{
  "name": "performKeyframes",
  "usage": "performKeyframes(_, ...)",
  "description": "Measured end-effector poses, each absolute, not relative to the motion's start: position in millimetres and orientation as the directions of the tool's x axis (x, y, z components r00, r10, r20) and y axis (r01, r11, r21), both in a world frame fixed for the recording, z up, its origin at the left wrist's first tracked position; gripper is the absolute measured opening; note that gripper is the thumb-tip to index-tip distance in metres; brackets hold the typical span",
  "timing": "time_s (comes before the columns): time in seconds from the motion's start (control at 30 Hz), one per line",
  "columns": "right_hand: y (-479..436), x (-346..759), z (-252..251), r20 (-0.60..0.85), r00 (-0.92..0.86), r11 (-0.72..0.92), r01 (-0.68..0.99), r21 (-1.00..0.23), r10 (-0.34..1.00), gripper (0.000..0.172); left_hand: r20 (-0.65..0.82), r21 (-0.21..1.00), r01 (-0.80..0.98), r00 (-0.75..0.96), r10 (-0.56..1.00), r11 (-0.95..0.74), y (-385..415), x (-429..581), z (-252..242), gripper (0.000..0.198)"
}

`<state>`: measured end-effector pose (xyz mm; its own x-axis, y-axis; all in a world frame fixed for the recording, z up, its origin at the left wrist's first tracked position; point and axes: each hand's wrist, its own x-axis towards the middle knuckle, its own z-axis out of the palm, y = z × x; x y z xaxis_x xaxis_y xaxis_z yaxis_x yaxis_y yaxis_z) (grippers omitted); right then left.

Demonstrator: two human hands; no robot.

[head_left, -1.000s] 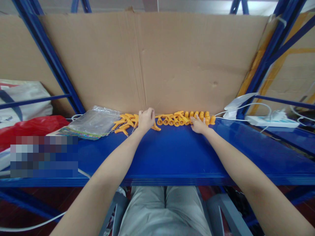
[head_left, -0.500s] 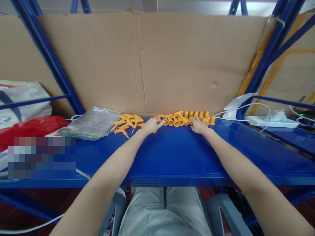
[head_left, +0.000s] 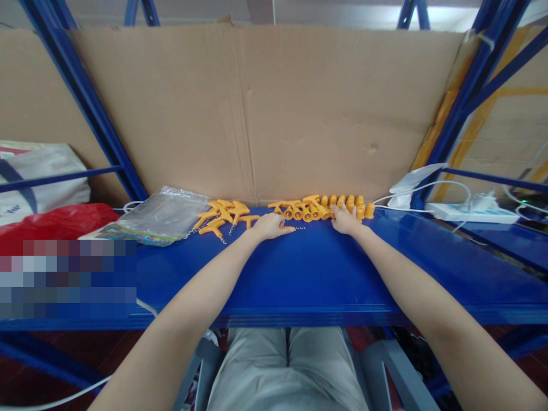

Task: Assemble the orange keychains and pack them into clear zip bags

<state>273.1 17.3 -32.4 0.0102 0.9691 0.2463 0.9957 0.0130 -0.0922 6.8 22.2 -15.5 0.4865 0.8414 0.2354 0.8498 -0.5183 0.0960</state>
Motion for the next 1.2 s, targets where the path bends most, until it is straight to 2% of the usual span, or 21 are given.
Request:
performKeyframes(0.17, 24, 271, -22, 0.326, 0.036, 0.005, 0.992, -0.125, 0.945, 0.061, 0.219, 0.068, 0.857, 0.487, 0.846, -0.511, 21, 7, -15, 0.038)
performKeyframes(0.33, 38, 272, -3, 0.352, 0.007, 0.023, 0.996, -0.081, 0.936, 0.06, 0.215, 0.054, 0.852, 0.499, 0.839, -0.52, 19, 8, -15, 0.038)
performKeyframes(0.47, 57, 273, 6, 0.3, -0.003, 0.019, 0.998, -0.053, 0.954, 0.062, 0.208, 0.028, 0.857, 0.498, 0.842, -0.514, 17, 9, -14, 0.039)
performKeyframes(0.63, 76, 267, 7, 0.18, 0.064, -0.061, 0.998, -0.024, 0.982, 0.063, 0.187, -0.002, 0.864, 0.494, 0.849, -0.503, 13, 10, -11, 0.042)
performKeyframes(0.73, 79, 261, 5, 0.139, 0.113, -0.108, 0.993, -0.045, 0.984, 0.057, 0.172, -0.025, 0.869, 0.491, 0.854, -0.494, 10, 11, -10, 0.042)
performKeyframes(0.83, 78, 257, 5, 0.192, 0.172, -0.158, 0.984, -0.086, 0.966, 0.048, 0.17, -0.041, 0.869, 0.492, 0.854, -0.492, 10, 11, -9, 0.043)
performKeyframes(0.93, 74, 256, 5, 0.265, 0.196, -0.187, 0.981, -0.059, 0.944, 0.044, 0.17, -0.046, 0.865, 0.5, 0.849, -0.5, 11, 11, -10, 0.044)
performKeyframes(1.03, 70, 257, 3, 0.329, 0.169, -0.172, 0.985, -0.019, 0.929, 0.037, 0.167, -0.043, 0.864, 0.501, 0.849, -0.502, 12, 11, -10, 0.044)
performKeyframes(1.2, 63, 261, 11, 0.457, 0.145, -0.121, 0.989, -0.082, 0.878, 0.033, 0.164, -0.027, 0.869, 0.491, 0.855, -0.494, 12, 11, -10, 0.043)
